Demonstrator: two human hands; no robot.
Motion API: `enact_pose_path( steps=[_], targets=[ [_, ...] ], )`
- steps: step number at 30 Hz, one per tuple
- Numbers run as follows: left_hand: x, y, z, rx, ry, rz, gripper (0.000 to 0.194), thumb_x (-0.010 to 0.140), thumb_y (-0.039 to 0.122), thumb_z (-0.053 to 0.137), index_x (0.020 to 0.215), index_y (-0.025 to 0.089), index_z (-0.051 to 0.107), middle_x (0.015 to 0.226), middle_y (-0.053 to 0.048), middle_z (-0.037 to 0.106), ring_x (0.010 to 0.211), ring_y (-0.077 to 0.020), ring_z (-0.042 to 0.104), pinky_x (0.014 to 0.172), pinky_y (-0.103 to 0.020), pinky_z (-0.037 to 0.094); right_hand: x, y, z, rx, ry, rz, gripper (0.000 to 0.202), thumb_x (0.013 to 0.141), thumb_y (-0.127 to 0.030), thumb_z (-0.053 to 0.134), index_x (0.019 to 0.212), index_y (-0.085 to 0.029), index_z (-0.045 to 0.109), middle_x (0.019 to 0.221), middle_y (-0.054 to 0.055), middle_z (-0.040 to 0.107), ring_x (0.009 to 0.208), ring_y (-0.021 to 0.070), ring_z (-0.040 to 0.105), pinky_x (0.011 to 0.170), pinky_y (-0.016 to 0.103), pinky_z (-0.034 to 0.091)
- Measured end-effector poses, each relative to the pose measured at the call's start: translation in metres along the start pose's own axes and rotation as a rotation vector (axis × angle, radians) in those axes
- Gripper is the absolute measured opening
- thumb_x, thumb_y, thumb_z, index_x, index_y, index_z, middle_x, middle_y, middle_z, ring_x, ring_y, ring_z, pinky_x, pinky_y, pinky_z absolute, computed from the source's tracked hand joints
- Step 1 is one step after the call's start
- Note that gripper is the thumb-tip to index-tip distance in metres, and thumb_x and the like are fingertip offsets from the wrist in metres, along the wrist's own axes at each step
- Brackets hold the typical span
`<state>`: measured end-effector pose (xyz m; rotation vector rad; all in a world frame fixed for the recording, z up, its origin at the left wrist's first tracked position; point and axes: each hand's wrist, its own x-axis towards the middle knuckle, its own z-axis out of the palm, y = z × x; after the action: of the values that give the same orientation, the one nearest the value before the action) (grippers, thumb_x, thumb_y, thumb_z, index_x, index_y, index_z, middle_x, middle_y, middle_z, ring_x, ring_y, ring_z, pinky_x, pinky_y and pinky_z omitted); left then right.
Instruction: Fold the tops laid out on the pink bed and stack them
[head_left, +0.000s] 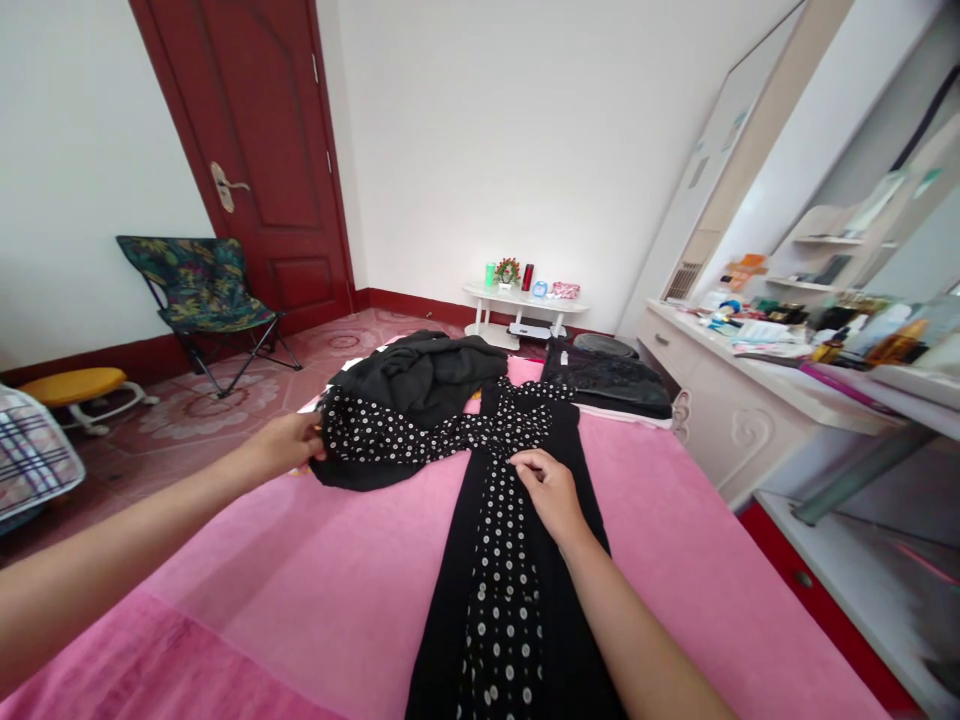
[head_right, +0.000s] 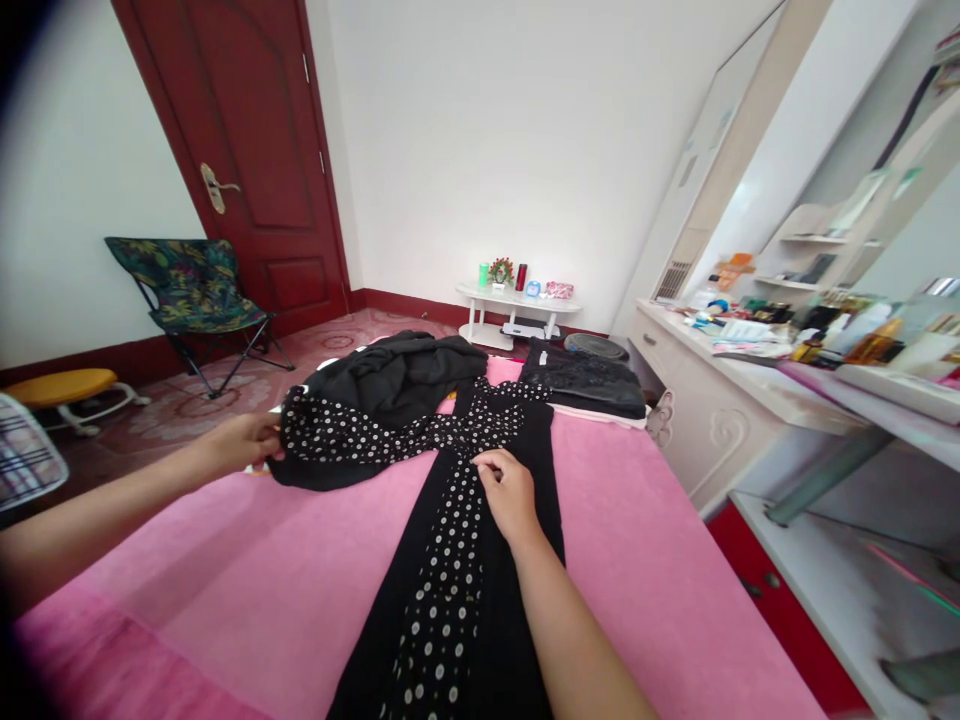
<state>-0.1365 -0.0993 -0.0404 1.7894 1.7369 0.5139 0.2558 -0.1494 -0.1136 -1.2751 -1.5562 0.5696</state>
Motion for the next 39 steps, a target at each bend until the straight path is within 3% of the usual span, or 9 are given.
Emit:
enact_pose_path(
  steps=[4, 11, 15, 18, 21, 23, 26, 33, 39],
  targets=[
    [-0.007, 0.006, 0.0, 0.285, 0.319, 0.203, 0.031, 0.078, 0.046, 0.047, 0.085, 0.023, 0.066, 0.081, -0.003, 0.069, 0.076, -0.0231, 0.063, 0.066, -0.029, 0.043, 0.0, 0.0, 0.001, -0.02, 0.0, -0.008, 0.018, 0.08, -0.023, 0.052, 0.082, -0.022, 0.07, 0.093, 0.003, 0.068, 0.087, 0.0181, 0.062, 0.076, 0.029, 0.047],
    [0.017, 0.027, 0.021, 0.225, 0.426, 0.13, 0.072, 0.063, 0.053, 0.067, 0.127, 0.024, 0.051, 0.093, -0.006, 0.069, 0.087, -0.0284, 0.064, 0.072, -0.033, 0.045, 0.0, -0.001, 0.0, 0.006, -0.01, -0.013, 0.017, 0.081, -0.023, 0.053, 0.083, -0.022, 0.07, 0.094, 0.003, 0.068, 0.088, 0.0183, 0.062, 0.077, 0.03, 0.047],
    [0.031, 0.032, 0.022, -0.287, 0.445, 0.21, 0.044, 0.062, 0.04, 0.07, 0.101, 0.019, 0.064, 0.071, -0.001, 0.063, 0.065, -0.0181, 0.061, 0.06, -0.026, 0.045, 0.0, 0.002, 0.0, 0.066, 0.03, 0.01, 0.015, 0.08, -0.025, 0.055, 0.082, -0.021, 0.07, 0.092, 0.004, 0.068, 0.089, 0.0189, 0.063, 0.08, 0.032, 0.048],
    [-0.004, 0.063, 0.019, -0.795, 0.402, 0.395, 0.04, 0.065, 0.037, 0.073, 0.1, 0.021, 0.062, 0.077, 0.001, 0.063, 0.063, -0.0124, 0.059, 0.058, -0.022, 0.046, 0.002, 0.006, -0.001, 0.2, 0.15, 0.119, 0.018, 0.079, -0.03, 0.058, 0.088, -0.019, 0.068, 0.09, 0.005, 0.068, 0.081, 0.0186, 0.064, 0.073, 0.032, 0.05],
    [-0.068, 0.105, 0.018, -0.878, 0.025, 0.631, 0.02, 0.068, 0.022, 0.074, 0.086, 0.025, 0.065, 0.079, 0.001, 0.065, 0.066, -0.0123, 0.06, 0.062, -0.023, 0.049, 0.003, 0.009, -0.003, 0.383, 0.266, 0.226, 0.027, 0.08, -0.038, 0.058, 0.097, -0.017, 0.064, 0.095, 0.006, 0.067, 0.073, 0.0162, 0.064, 0.063, 0.029, 0.052],
    [-0.108, 0.126, 0.023, -0.733, -0.497, 0.734, 0.012, 0.074, 0.021, 0.068, 0.084, 0.027, 0.069, 0.083, -0.003, 0.068, 0.076, -0.0188, 0.064, 0.072, -0.031, 0.053, 0.004, 0.01, -0.004, 0.471, 0.307, 0.258, 0.032, 0.08, -0.041, 0.059, 0.1, -0.017, 0.061, 0.096, 0.007, 0.066, 0.07, 0.0146, 0.064, 0.06, 0.028, 0.052],
    [-0.136, 0.137, 0.046, -0.441, -1.025, 0.636, 0.02, 0.08, 0.032, 0.061, 0.098, 0.032, 0.07, 0.091, -0.004, 0.071, 0.086, -0.0247, 0.067, 0.08, -0.038, 0.053, 0.004, 0.012, -0.005, 0.508, 0.3, 0.271, 0.037, 0.08, -0.045, 0.058, 0.104, -0.017, 0.059, 0.094, 0.007, 0.066, 0.068, 0.0136, 0.064, 0.06, 0.027, 0.052],
    [-0.071, 0.119, 0.132, -0.276, -0.316, 0.59, 0.021, 0.08, 0.04, 0.06, 0.079, 0.02, 0.067, 0.073, -0.002, 0.067, 0.064, -0.0157, 0.059, 0.059, -0.026, 0.046, 0.001, 0.009, -0.004, 0.379, 0.204, 0.238, 0.038, 0.084, -0.049, 0.052, 0.099, -0.015, 0.061, 0.09, 0.008, 0.066, 0.068, 0.0143, 0.064, 0.061, 0.027, 0.051],
    [-0.008, 0.137, 0.157, -0.104, 0.041, 0.578, 0.02, 0.081, 0.032, 0.055, 0.093, 0.021, 0.066, 0.081, -0.001, 0.068, 0.068, -0.0148, 0.06, 0.066, -0.025, 0.045, 0.0, -0.003, -0.004, 0.124, 0.001, 0.163, 0.036, 0.081, -0.047, 0.055, 0.099, -0.017, 0.064, 0.086, 0.005, 0.067, 0.063, 0.0136, 0.059, 0.06, 0.026, 0.047]
  ],
)
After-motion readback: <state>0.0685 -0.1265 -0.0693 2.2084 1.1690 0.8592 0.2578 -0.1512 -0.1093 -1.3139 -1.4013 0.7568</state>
